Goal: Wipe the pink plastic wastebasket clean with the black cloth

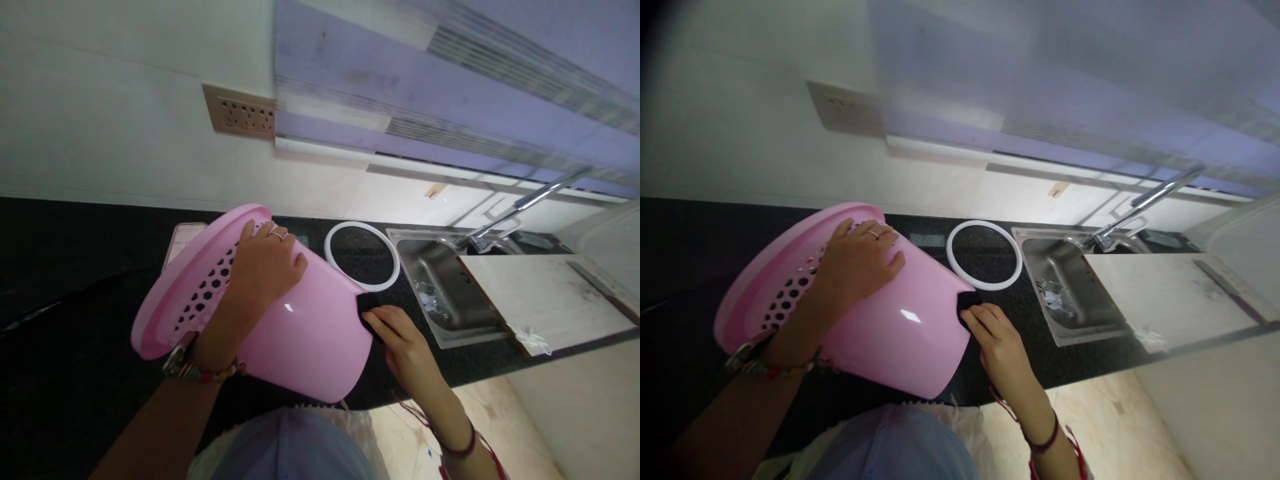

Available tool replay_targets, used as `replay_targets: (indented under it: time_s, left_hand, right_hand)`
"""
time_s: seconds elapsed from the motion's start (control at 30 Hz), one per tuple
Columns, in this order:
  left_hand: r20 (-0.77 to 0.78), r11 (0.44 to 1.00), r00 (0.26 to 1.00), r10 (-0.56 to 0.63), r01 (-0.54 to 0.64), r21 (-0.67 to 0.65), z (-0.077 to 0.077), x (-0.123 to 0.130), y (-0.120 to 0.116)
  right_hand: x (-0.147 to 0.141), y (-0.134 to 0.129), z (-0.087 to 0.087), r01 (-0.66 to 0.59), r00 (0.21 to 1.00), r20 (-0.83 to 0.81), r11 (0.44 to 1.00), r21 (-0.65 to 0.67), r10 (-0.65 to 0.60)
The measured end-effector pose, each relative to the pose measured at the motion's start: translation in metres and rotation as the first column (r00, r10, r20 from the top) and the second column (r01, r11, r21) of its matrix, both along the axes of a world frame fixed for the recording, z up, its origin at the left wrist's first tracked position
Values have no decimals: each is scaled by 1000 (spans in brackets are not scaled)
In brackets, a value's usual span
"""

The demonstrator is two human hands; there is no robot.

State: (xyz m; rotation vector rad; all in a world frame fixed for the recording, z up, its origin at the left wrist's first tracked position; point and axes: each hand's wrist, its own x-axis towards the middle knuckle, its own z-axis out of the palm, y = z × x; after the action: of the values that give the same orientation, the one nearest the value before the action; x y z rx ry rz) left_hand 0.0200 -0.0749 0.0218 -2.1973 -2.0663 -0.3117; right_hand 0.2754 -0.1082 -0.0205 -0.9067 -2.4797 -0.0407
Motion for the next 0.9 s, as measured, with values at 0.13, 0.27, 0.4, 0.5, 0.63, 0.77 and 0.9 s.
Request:
replay_targets:
  time_s: [0.13, 0.27, 0.4, 0.5, 0.63, 0.77, 0.9]
  left_hand:
    - [22, 1000, 1000, 14, -15, 25, 0, -1, -3]
    - [-4, 999, 1000, 7, -7, 33, -1, -1, -2]
    - [-30, 1000, 1000, 5, -4, 22, -1, -1, 0]
    - [-31, 1000, 1000, 5, -4, 30, -2, -1, 1]
    - [-26, 999, 1000, 12, -11, 32, -3, -1, 3]
    - [0, 999, 1000, 0, 0, 33, -1, -1, 1]
    - [5, 1000, 1000, -7, 6, 25, 0, 0, 1]
  right_hand:
    - [21, -3, 0, -11, 1000, -14, 998, -66, 10]
    - [48, -14, 1, 231, 948, -214, 971, -52, -237]
    - [45, -25, 0, 343, 900, -276, 939, -34, -339]
    - [25, -27, -3, 306, 927, -219, 952, -26, -305]
    - [-4, -23, -10, 166, 974, -153, 986, -13, -166]
    - [-7, -27, -9, 73, 991, -107, 997, -26, -76]
    - [1, -27, -5, 37, 998, -50, 995, -94, -42]
